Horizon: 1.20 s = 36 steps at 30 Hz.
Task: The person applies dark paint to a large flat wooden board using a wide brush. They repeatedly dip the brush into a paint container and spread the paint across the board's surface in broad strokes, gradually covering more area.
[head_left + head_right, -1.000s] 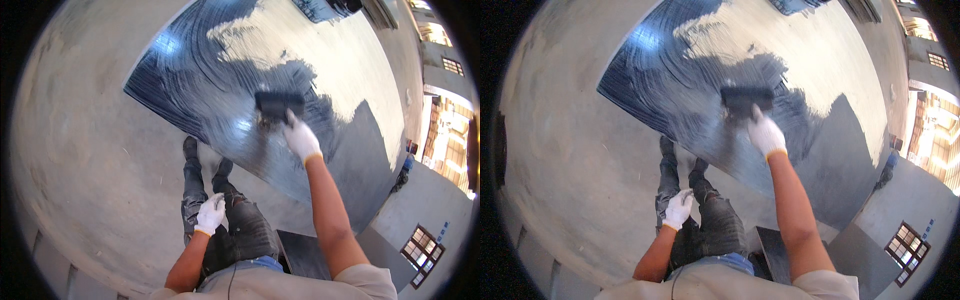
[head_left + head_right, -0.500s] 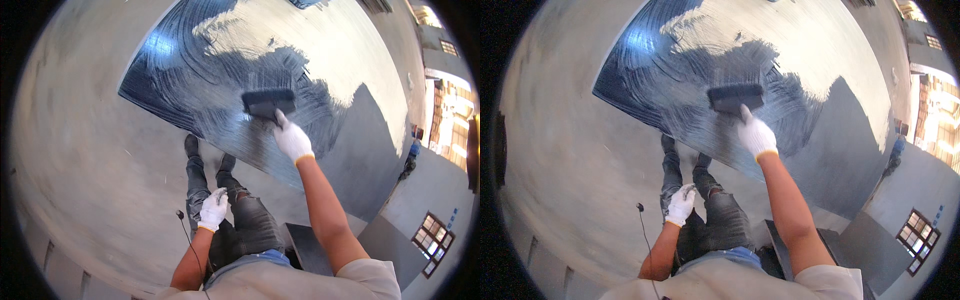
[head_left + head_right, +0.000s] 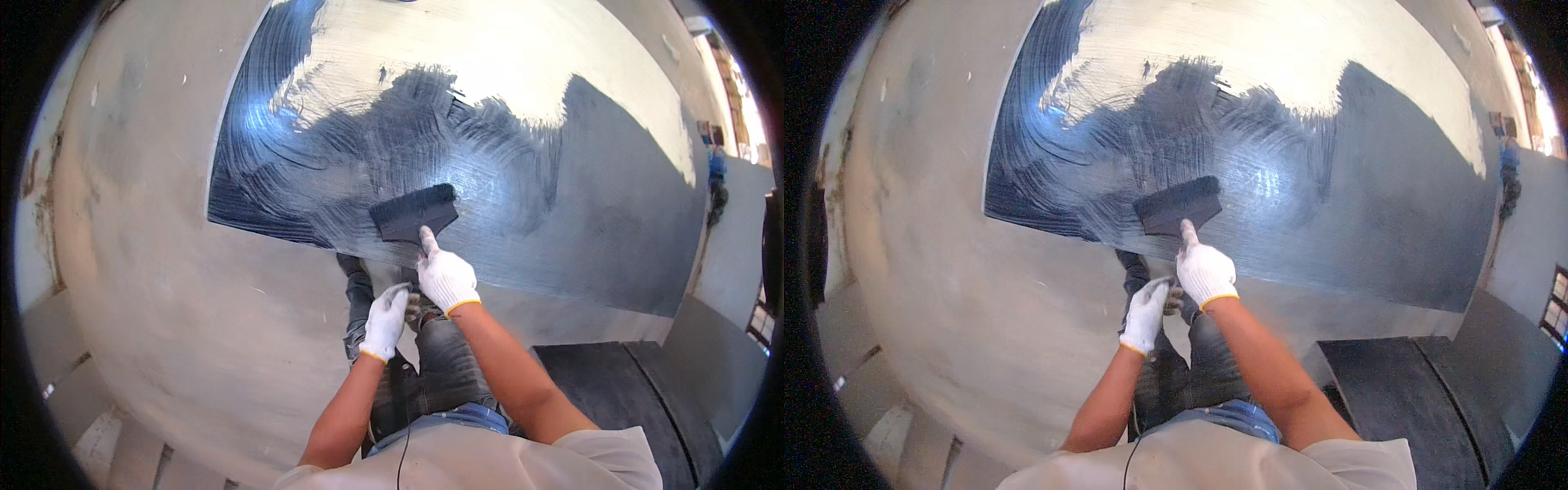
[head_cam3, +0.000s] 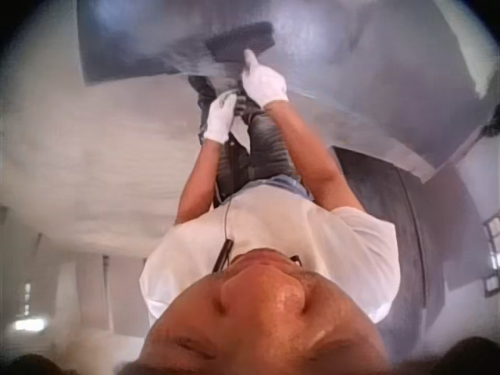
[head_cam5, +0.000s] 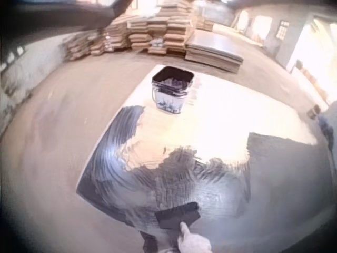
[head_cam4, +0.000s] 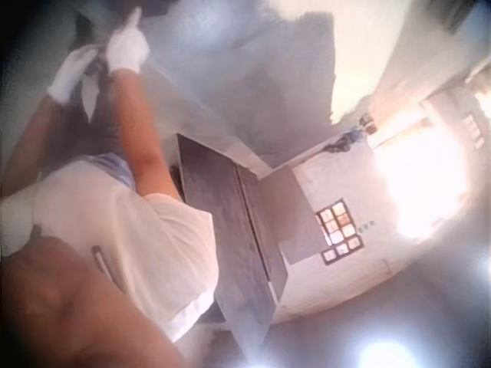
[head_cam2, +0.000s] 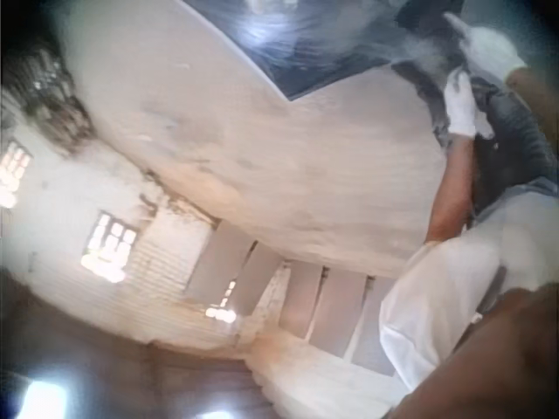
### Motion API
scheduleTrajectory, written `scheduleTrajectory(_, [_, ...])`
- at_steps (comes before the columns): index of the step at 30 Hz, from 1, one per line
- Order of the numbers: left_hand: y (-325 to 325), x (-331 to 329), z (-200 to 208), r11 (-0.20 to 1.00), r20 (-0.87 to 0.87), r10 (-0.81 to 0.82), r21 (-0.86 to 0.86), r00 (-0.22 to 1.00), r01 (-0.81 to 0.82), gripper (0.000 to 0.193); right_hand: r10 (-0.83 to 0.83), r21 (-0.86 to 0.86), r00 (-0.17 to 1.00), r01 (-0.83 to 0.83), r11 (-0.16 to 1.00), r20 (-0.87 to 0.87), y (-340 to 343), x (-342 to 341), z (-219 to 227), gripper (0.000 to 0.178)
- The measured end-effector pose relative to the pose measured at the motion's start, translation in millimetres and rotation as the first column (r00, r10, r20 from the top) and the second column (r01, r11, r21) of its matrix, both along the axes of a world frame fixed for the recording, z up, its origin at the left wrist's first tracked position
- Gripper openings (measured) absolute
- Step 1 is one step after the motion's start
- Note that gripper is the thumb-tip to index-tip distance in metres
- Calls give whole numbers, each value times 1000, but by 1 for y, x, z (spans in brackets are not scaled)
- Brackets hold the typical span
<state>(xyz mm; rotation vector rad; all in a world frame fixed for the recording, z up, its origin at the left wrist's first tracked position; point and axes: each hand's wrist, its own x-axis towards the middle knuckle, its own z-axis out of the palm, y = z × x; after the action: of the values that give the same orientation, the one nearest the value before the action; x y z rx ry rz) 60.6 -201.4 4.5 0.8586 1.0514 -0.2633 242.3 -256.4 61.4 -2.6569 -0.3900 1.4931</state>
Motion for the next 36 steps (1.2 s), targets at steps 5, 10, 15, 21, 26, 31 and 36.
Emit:
scheduleTrajectory(5, [27, 78, -10, 931, 3, 279, -245, 960, -269, 38, -244, 316, 969, 225, 922, 22, 21, 26, -10, 56])
scheduleTrajectory(10, [60, 105, -19, 951, -65, 226, -200, 972, -234, 29, -355, 506, 927, 367, 780, -124, 5, -18, -34, 62])
scheduleTrajectory(15, [19, 92, -19, 994, -115, -106, -39, 988, 102, 22, -522, 349, 809, 587, 730, -269, -50, -70, -31, 68])
scheduleTrajectory(21, [-45, 72, 34, 486, -489, -635, 348, 598, 802, 63, -706, 138, 509, 846, 514, -492, -103, -116, 26, 72])
scheduleTrajectory(26, [-29, 153, 42, 642, -480, -531, 311, 699, 701, 65, -676, 310, 405, 913, 265, -615, -111, -74, 33, 64])
scheduleTrajectory(31, [-71, 138, 53, 401, -496, -686, 353, 533, 845, 60, -717, 373, 256, 928, -6, -649, -149, -106, 24, 67])
scheduleTrajectory(36, [-51, 151, 48, 783, -443, -450, 221, 775, 581, 46, -811, 168, 75, 985, -29, -580, -203, -113, 30, 67])
